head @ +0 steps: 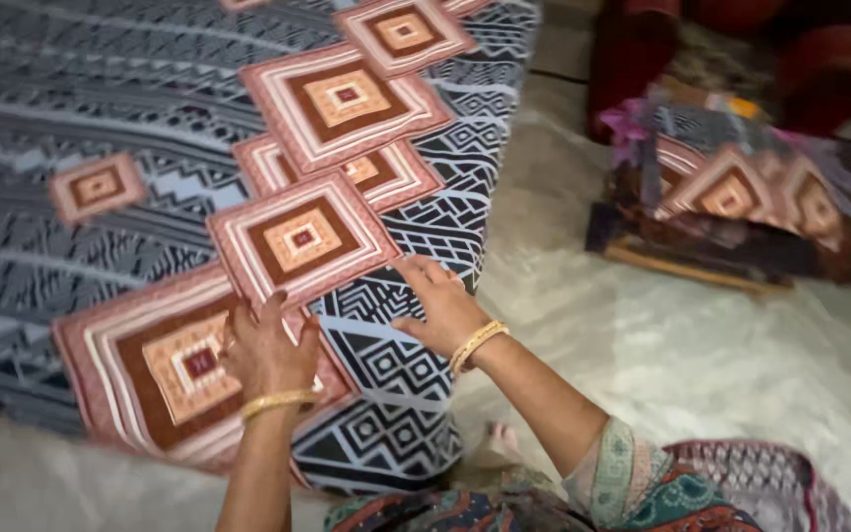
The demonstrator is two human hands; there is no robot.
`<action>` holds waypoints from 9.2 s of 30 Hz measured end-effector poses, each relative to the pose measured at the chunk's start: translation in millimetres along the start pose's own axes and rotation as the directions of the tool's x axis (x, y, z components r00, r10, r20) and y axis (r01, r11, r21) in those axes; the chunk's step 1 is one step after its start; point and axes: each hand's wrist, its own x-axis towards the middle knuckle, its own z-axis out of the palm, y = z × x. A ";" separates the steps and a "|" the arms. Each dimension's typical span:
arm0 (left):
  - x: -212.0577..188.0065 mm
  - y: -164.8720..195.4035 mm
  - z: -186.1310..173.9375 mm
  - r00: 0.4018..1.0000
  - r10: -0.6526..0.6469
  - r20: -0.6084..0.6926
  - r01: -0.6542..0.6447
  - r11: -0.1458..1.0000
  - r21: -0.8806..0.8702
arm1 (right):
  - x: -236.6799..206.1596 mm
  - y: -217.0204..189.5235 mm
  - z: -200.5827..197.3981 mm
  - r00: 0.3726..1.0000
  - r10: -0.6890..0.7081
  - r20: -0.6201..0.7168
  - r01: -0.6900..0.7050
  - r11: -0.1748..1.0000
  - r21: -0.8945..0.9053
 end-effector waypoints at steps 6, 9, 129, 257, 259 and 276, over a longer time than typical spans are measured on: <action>-22.0 82.3 31.4 0.986 -0.151 -0.072 0.162 0.969 0.187 | -0.2 58.0 -29.2 0.993 0.042 0.111 -0.051 0.995 0.085; -32.0 101.4 58.2 0.970 -0.204 -0.134 0.218 0.971 0.097 | 0.5 94.0 -42.4 0.998 -0.062 0.029 0.059 0.993 0.101; 83.0 225.6 389.1 -0.173 -0.852 0.494 0.413 -0.518 -0.749 | 183.4 404.8 40.9 0.436 0.450 0.779 -0.900 0.238 0.366; 975.3 834.5 904.0 -0.035 -0.966 0.257 -0.523 -0.202 -0.828 | 1066.0 1251.8 -367.6 0.485 0.409 0.773 -0.822 -0.090 0.563; 971.2 829.8 909.8 -0.021 -0.965 0.260 -0.524 -0.211 -0.825 | 1065.0 1255.0 -362.3 0.515 0.386 0.766 -0.800 -0.106 0.591; 958.1 818.8 926.6 0.078 -0.956 0.283 -0.670 -0.260 -0.695 | 1066.2 1259.9 -379.1 0.529 0.236 0.815 -0.785 -0.229 0.576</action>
